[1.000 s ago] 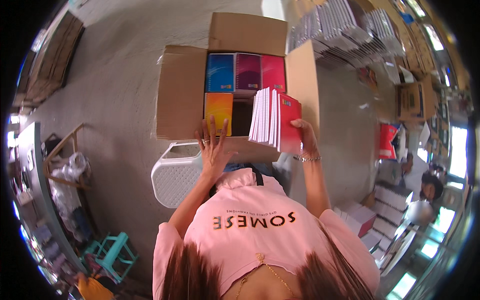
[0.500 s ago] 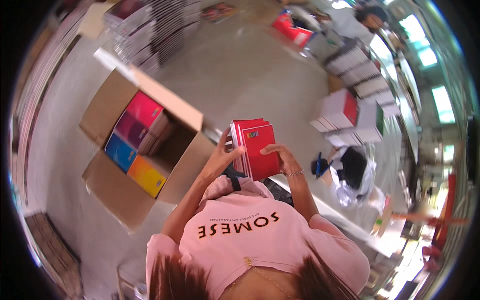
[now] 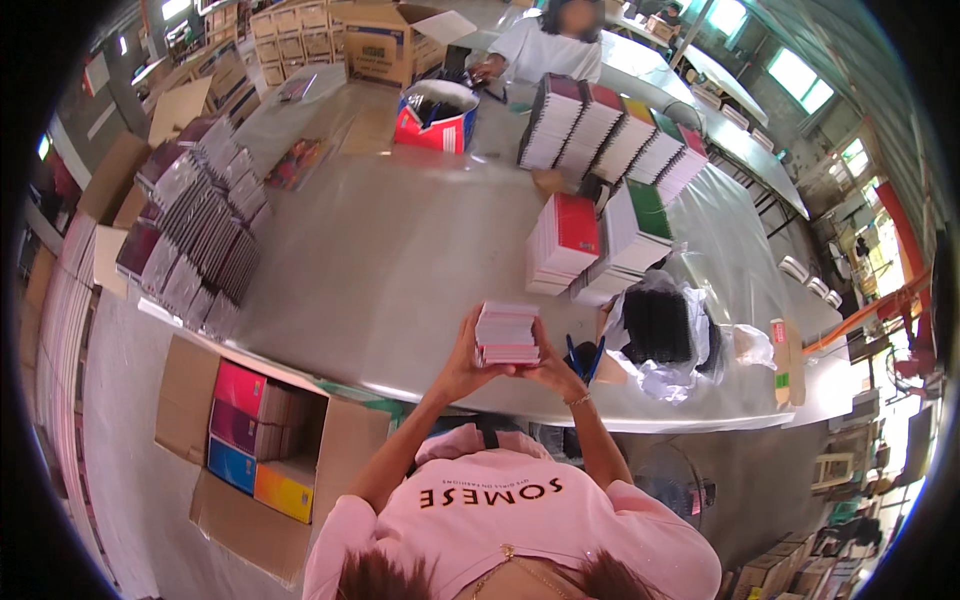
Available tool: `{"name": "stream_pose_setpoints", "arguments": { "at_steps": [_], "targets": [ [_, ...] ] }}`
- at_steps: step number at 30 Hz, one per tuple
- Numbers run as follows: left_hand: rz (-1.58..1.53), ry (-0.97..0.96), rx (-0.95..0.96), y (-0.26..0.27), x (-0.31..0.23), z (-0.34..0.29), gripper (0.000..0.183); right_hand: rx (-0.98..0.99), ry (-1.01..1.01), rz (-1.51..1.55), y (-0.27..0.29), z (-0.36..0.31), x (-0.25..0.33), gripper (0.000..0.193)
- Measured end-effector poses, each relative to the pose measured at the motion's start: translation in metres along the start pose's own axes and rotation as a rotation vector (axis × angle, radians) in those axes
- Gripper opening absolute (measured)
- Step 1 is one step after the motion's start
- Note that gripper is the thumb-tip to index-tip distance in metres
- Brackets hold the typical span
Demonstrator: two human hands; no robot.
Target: The person takes a stack of pages, aligns them with a notebook cover, and manually inserts a spiral binding through the holes before using a pair of pliers to trim and secure the end of the wire.
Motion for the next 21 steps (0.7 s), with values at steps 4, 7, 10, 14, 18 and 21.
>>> {"name": "stream_pose_setpoints", "arguments": {
  "at_steps": [4, 7, 10, 14, 18, 21],
  "targets": [
    [0.044, 0.136, 0.069, -0.015, 0.049, -0.008, 0.116, 0.04, -0.304, 0.585, -0.01, -0.012, -0.071, 0.117],
    [0.085, 0.163, 0.065, -0.026, 0.074, -0.017, 0.117, 0.021, -0.224, 0.238, -0.01, -0.01, -0.099, 0.111],
    [0.055, 0.127, 0.021, -0.027, 0.08, -0.02, 0.114, -0.066, -0.023, -0.035, -0.017, 0.0, -0.102, 0.099],
    [0.269, 0.115, 0.039, -0.018, 0.071, -0.015, 0.114, -0.106, 0.099, -0.194, -0.017, 0.005, -0.096, 0.092],
    [0.209, 0.185, -0.008, -0.004, 0.069, -0.006, 0.115, -0.113, 0.224, -0.305, -0.006, -0.006, -0.086, 0.083],
    [0.232, 0.185, -0.03, 0.0, 0.064, -0.002, 0.11, 0.095, -0.142, 0.12, -0.015, -0.007, -0.12, 0.078]
  ]
}}
Point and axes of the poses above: each hand's wrist, its own z-axis towards the middle knuckle, its own y-axis out of the back of the hand, x = y × z, the point moved 9 cm from there along z, towards the middle knuckle, and after that the axes turned 8 degrees about -z, right-handed, at the moved point
